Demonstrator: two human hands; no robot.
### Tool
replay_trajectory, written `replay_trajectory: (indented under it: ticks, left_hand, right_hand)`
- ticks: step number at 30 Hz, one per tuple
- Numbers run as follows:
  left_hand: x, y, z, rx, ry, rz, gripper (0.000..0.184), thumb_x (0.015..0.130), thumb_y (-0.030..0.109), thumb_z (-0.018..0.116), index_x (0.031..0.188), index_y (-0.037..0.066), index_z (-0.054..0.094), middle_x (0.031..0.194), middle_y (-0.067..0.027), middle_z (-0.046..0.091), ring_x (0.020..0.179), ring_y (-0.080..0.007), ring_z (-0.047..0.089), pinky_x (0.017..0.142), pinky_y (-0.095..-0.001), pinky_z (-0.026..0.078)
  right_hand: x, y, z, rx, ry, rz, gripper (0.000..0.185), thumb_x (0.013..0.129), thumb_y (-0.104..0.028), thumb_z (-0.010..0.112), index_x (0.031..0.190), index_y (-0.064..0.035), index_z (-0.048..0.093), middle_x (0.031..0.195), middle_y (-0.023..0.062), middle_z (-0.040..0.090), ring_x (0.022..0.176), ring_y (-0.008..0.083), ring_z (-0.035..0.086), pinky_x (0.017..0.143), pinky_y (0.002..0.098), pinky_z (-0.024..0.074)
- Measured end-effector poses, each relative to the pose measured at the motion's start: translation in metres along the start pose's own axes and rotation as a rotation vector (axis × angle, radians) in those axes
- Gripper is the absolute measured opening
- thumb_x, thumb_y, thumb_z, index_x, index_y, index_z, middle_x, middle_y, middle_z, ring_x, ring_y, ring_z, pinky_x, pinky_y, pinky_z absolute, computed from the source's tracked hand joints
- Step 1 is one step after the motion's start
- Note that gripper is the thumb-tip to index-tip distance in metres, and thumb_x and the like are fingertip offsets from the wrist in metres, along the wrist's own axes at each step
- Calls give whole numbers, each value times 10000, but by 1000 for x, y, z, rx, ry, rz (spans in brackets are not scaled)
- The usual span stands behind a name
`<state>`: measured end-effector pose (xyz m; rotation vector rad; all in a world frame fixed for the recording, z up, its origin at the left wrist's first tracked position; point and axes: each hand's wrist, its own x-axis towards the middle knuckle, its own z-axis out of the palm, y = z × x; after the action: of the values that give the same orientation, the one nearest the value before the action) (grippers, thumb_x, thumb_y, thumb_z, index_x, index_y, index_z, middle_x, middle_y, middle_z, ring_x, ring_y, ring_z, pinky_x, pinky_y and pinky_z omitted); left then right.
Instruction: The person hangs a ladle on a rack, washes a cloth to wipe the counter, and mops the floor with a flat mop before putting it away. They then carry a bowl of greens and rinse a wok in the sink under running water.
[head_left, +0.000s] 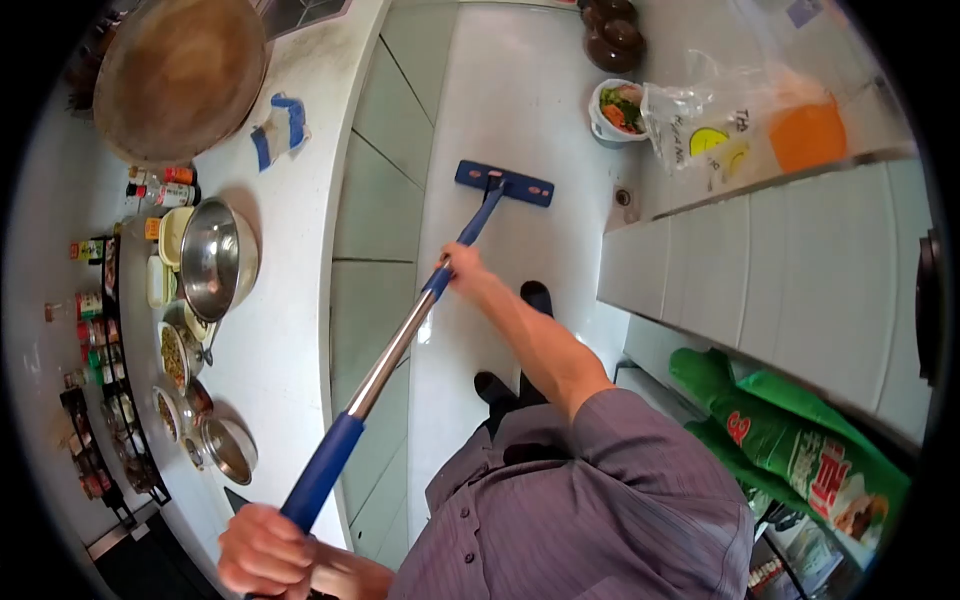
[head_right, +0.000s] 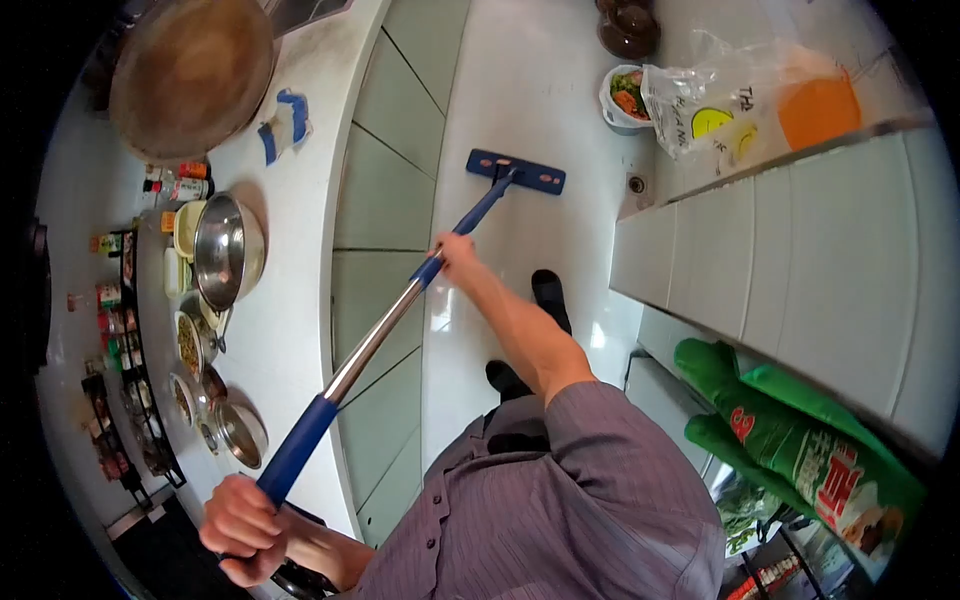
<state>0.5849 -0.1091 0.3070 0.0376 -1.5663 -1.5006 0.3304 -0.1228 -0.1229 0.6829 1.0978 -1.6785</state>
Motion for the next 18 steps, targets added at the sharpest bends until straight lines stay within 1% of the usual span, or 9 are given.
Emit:
replay_trajectory:
  ticks: [4, 7, 9, 13, 14, 15, 16, 17, 18]
  left_hand:
    - [19, -78, 51, 52, -150, -102, 351, 855, 305, 650, 640, 131, 434, 517, -5, 519, 438, -158, 513, 517, -290, 387]
    - [16, -111, 73, 89, -193, -224, 375, 838, 370, 678, 678, 101, 471, 587, -43, 539, 548, -222, 560, 599, -367, 410]
    - [19, -107, 80, 124, -171, -223, 385, 845, 384, 669, 685, 107, 454, 573, -34, 510, 534, -197, 518, 598, -370, 392]
    - [23, -57, 59, 91, 100, -46, 370, 882, 329, 556, 630, 152, 350, 507, 13, 405, 475, -128, 404, 582, -334, 308]
    - [27, -34, 43, -18, 85, -52, 364, 880, 305, 546, 617, 164, 337, 481, 7, 370, 446, -108, 359, 576, -325, 303]
    - [32, -14, 26, -197, -55, -48, 340, 895, 277, 520, 630, 159, 344, 471, 8, 345, 424, -102, 314, 580, -318, 300]
    - [35, 3, 25, -22, 13, 48, 364, 936, 319, 461, 645, 134, 343, 471, 4, 418, 362, -120, 390, 472, -318, 322]
    - [36, 18, 20, -64, 42, 76, 381, 938, 310, 447, 619, 132, 341, 462, 4, 400, 350, -131, 377, 479, -321, 325]
    - [37, 32, 10, -76, -34, 65, 414, 944, 314, 431, 586, 133, 327, 448, 6, 359, 339, -152, 364, 502, -351, 343]
  right_hand:
    - [65, -102, -19, -14, 4, -129, 96, 788, -52, 602, 810, -14, 517, 663, 87, 513, 563, 216, 561, 509, 358, 507]
    - [91, -160, -36, -77, 39, -114, 98, 812, -52, 601, 837, -1, 521, 687, 92, 520, 563, 208, 559, 499, 334, 499]
    - [68, -169, -29, -100, 72, -122, 107, 822, -58, 604, 850, 6, 523, 701, 96, 523, 564, 203, 558, 498, 326, 498]
    - [13, -123, -21, -4, 41, -104, 114, 824, -55, 615, 861, -9, 518, 720, 85, 528, 568, 193, 562, 497, 344, 505]
    - [-17, -105, -17, 23, 71, -95, 126, 820, -49, 604, 832, -14, 484, 696, 84, 519, 553, 196, 560, 489, 348, 509]
    - [-21, -77, -23, -6, 85, -69, 158, 806, -60, 585, 897, 1, 472, 752, 108, 521, 583, 238, 567, 505, 392, 552]
    - [-45, -54, -29, 50, 41, -57, 154, 803, -55, 578, 877, 2, 457, 717, 105, 509, 565, 241, 568, 506, 405, 567]
    - [-72, -37, -32, 24, 49, -22, 131, 806, -54, 573, 845, 8, 465, 677, 100, 503, 546, 245, 570, 501, 411, 565]
    - [-91, -16, -37, 32, 93, -25, 120, 810, -57, 573, 801, 12, 475, 644, 95, 498, 535, 248, 574, 511, 415, 568]
